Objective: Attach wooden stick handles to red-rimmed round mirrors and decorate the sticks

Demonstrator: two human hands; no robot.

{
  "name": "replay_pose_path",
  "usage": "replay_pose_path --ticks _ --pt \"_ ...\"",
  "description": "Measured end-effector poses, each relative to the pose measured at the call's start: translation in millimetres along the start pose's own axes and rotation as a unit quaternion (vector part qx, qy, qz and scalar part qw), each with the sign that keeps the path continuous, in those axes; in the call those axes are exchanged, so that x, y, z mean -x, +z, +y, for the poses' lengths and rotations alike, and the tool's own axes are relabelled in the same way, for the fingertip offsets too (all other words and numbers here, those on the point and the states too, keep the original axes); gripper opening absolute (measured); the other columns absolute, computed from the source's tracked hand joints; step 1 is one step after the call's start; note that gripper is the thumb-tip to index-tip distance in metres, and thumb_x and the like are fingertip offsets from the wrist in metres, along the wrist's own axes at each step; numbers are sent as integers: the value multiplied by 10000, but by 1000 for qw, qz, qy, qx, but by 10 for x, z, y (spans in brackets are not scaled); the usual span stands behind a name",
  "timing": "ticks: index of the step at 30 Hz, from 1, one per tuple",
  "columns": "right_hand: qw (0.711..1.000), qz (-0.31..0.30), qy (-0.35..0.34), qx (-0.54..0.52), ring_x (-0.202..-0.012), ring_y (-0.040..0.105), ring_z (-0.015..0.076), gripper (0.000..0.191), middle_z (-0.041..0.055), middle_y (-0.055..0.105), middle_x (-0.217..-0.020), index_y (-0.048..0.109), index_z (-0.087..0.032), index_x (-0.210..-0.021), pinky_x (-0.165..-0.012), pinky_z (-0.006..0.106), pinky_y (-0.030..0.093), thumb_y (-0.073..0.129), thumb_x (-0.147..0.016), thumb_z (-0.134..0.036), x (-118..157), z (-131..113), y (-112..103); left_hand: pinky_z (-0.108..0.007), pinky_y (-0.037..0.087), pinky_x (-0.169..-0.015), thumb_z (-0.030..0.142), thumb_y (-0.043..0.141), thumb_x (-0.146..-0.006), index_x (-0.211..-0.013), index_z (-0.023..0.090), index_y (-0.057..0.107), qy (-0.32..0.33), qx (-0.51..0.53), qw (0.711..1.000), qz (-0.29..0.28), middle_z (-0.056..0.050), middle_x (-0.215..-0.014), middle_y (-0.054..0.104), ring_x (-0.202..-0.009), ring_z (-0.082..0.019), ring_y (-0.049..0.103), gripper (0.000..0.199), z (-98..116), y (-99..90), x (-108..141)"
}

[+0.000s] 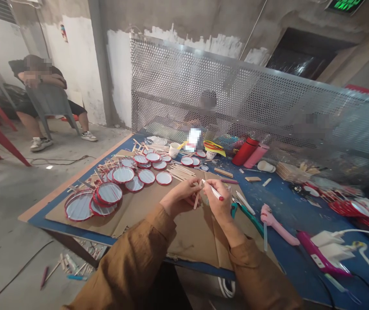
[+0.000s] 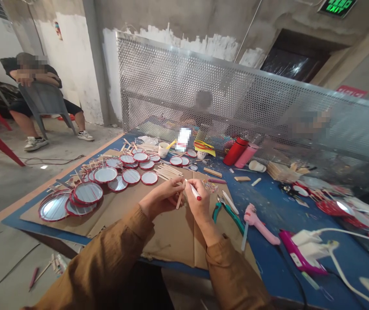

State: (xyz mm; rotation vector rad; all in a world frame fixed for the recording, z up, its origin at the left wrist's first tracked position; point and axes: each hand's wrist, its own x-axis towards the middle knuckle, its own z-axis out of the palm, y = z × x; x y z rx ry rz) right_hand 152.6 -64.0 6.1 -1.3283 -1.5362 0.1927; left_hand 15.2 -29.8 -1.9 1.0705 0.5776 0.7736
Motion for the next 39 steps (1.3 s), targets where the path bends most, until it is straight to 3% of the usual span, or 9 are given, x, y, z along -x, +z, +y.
replay_pose_path --ticks 14,22,27,39 --pt "1000 6 19 -7 -662 662 188 232 39 698 -709 623 -210 -817 -602 288 512 572 -834 -436 -4 29 22 -176 425 -446 486 653 -808 -987 199 502 2 -64 998 -20 34 -614 564 -482 -113 589 370 -73 -82 -72" --pt "1000 -5 22 -22 -641 656 181 245 39 695 -712 631 -205 -830 -596 288 513 575 -833 -443 -3 25 27 -168 420 -468 462 658 -811 -1001 192 514 7 -48 999 -10 42 -602 558 -472 -92 563 360 -63 -60 -50" --pt "997 22 52 -44 -594 641 173 271 38 690 -699 625 -196 -823 -566 283 509 589 -818 -465 -17 32 8 -173 434 -483 464 642 -828 -1006 197 510 -1 -54 998 -12 46 -588 546 -479 -94 565 347 -42 -53 -40" --pt "998 -6 49 -31 -609 637 176 301 31 684 -678 634 -195 -799 -586 281 496 597 -813 -493 -20 23 -1 -186 429 -442 517 618 -816 -1024 204 493 -2 -54 998 -26 17 -620 595 -480 -128 596 396 -73 -73 -27"
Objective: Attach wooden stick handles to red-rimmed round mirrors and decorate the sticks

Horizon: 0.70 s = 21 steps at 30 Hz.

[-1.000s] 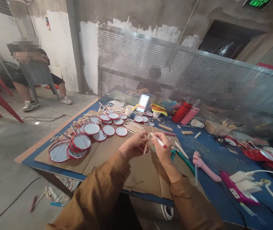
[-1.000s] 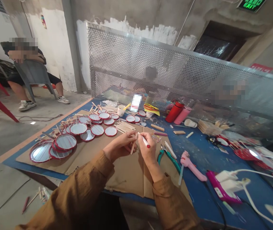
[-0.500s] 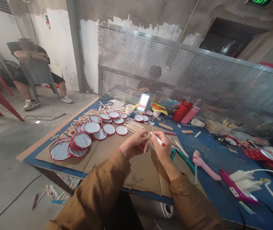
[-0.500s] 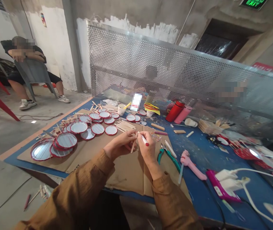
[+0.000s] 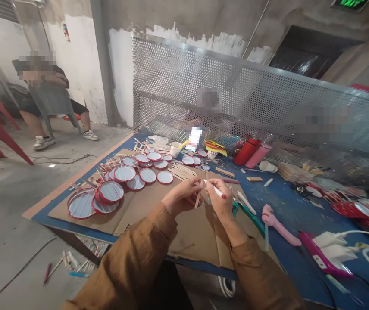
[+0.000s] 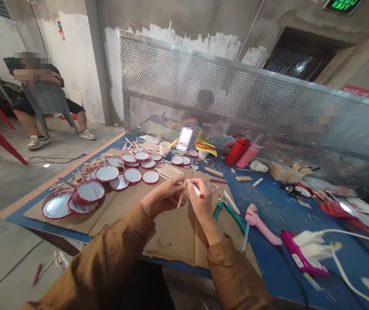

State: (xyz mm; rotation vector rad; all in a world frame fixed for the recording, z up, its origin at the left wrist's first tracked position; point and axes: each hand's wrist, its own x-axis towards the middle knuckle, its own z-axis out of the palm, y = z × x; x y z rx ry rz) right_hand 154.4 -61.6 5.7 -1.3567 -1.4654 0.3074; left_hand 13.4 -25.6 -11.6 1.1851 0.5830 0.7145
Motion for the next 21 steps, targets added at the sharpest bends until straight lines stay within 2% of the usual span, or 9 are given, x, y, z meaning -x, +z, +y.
replay_pose_path --ticks 5,9,15,21 --pt "1000 6 10 -17 -579 620 163 315 21 670 -659 631 -195 -815 -576 275 496 586 -822 -507 -5 38 5 -168 410 -445 472 607 -837 -1036 205 499 4 14 1000 0 20 -616 591 -484 -115 589 351 3 14 18" --pt "1000 5 -3 -6 -615 640 175 312 33 686 -681 636 -196 -816 -591 280 503 597 -814 -505 -22 44 6 -172 435 -476 514 650 -809 -1029 204 501 7 27 1000 2 37 -604 569 -484 -99 582 408 -8 5 -6" --pt "1000 1 3 3 -583 626 170 272 26 672 -641 621 -197 -773 -564 271 481 586 -813 -464 -19 23 -15 -219 465 -445 487 617 -831 -1028 216 474 -6 -42 999 1 18 -607 594 -476 -155 616 364 -33 -65 -98" --pt "1000 -1 -21 12 -612 639 177 268 34 683 -669 625 -200 -792 -579 276 486 575 -820 -462 -16 -2 1 -192 443 -452 489 633 -818 -1015 210 487 6 -6 1000 2 36 -602 568 -459 -121 585 371 -33 -24 -43"
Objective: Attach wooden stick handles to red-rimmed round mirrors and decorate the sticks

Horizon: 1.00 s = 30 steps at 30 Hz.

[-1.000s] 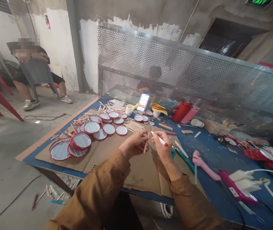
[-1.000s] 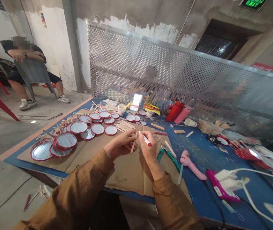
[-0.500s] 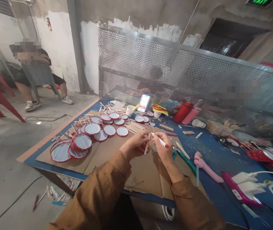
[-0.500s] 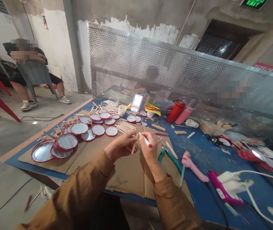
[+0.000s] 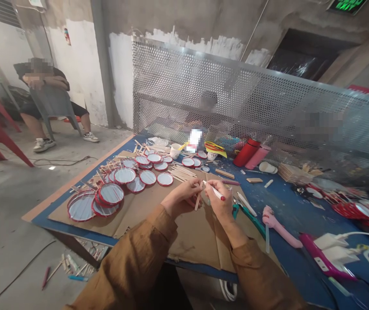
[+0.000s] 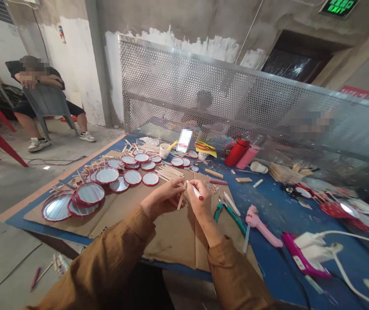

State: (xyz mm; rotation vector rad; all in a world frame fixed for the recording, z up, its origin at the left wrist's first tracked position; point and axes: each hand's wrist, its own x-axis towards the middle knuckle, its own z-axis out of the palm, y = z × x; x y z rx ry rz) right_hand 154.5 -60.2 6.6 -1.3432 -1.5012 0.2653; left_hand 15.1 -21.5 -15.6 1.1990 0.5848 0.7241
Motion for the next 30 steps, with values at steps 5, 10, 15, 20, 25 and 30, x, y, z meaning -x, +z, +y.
replay_pose_path --ticks 5,10,15,20,25,30 --pt "1000 -3 10 -4 -597 630 176 259 30 675 -657 617 -205 -769 -578 279 483 571 -820 -454 15 -19 -14 -187 427 -452 487 643 -815 -988 215 488 8 28 1000 -6 51 -586 542 -446 -106 557 359 -6 17 6" --pt "1000 4 12 -7 -627 640 182 279 40 688 -692 629 -200 -806 -582 282 488 578 -814 -475 3 -3 -10 -201 455 -475 478 624 -833 -1023 207 498 7 3 1000 -5 46 -573 547 -466 -121 583 354 -17 -7 -47" --pt "1000 -1 18 -9 -615 635 176 268 31 677 -664 619 -202 -775 -572 273 485 582 -808 -465 3 12 -3 -205 454 -451 471 622 -831 -1024 209 487 -3 -16 1000 -4 37 -595 563 -465 -134 591 352 -9 -22 -56" --pt "1000 8 11 -9 -615 636 177 279 36 684 -683 622 -201 -795 -574 277 487 576 -811 -476 -1 4 -5 -200 464 -467 503 628 -823 -1045 210 491 -3 -11 1000 1 34 -600 567 -472 -126 597 392 -7 -13 -40" --pt "1000 -1 20 -3 -595 624 171 265 28 671 -661 614 -202 -784 -565 274 483 572 -815 -462 4 26 -13 -204 460 -441 506 597 -838 -1059 213 474 -11 -35 999 -1 22 -613 585 -478 -148 616 387 -22 -41 -62" --pt "1000 10 25 -10 -603 628 172 276 30 675 -675 618 -200 -805 -569 274 485 572 -819 -472 9 5 -8 -212 470 -449 504 607 -832 -1057 215 477 -4 -27 1000 -4 21 -620 591 -475 -145 613 389 -31 -44 -52"
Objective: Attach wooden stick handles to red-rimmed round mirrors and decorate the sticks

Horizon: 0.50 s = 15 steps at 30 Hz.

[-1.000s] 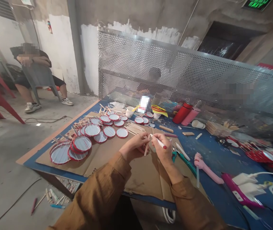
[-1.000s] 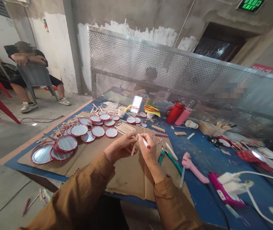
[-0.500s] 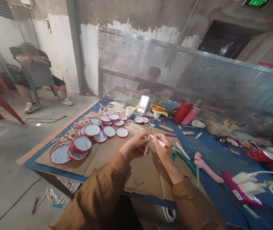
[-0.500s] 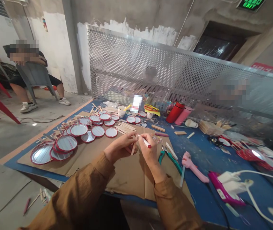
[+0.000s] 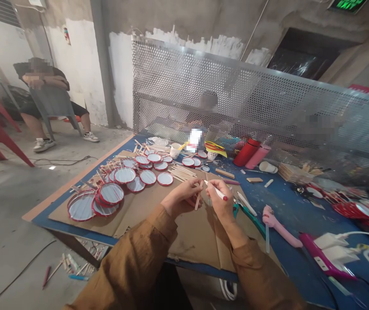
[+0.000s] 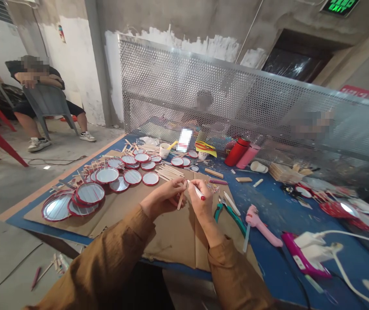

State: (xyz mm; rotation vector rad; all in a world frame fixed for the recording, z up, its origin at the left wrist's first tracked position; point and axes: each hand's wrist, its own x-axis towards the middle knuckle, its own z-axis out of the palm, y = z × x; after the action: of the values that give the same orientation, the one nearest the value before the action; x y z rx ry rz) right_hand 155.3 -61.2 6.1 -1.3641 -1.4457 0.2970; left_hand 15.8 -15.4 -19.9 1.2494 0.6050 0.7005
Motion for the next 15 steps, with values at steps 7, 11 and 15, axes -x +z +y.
replay_pose_path --ticks 7,11,15 --pt "1000 -21 2 1 -556 605 161 260 12 649 -623 611 -202 -779 -553 269 472 567 -821 -454 3 7 1 -184 434 -443 493 610 -832 -1012 211 483 1 34 999 13 23 -617 584 -466 -122 589 358 73 77 101" --pt "1000 -7 7 -15 -579 617 163 291 21 667 -660 620 -197 -809 -570 273 489 574 -820 -485 -9 25 7 -182 430 -450 474 620 -830 -1038 211 489 3 56 998 14 30 -606 573 -463 -116 577 359 84 94 113" --pt "1000 -16 4 -4 -603 630 173 288 25 671 -651 623 -200 -794 -566 271 489 585 -808 -485 -14 23 5 -174 433 -467 479 650 -812 -1019 204 499 1 59 998 16 45 -597 551 -457 -96 564 376 73 93 98"
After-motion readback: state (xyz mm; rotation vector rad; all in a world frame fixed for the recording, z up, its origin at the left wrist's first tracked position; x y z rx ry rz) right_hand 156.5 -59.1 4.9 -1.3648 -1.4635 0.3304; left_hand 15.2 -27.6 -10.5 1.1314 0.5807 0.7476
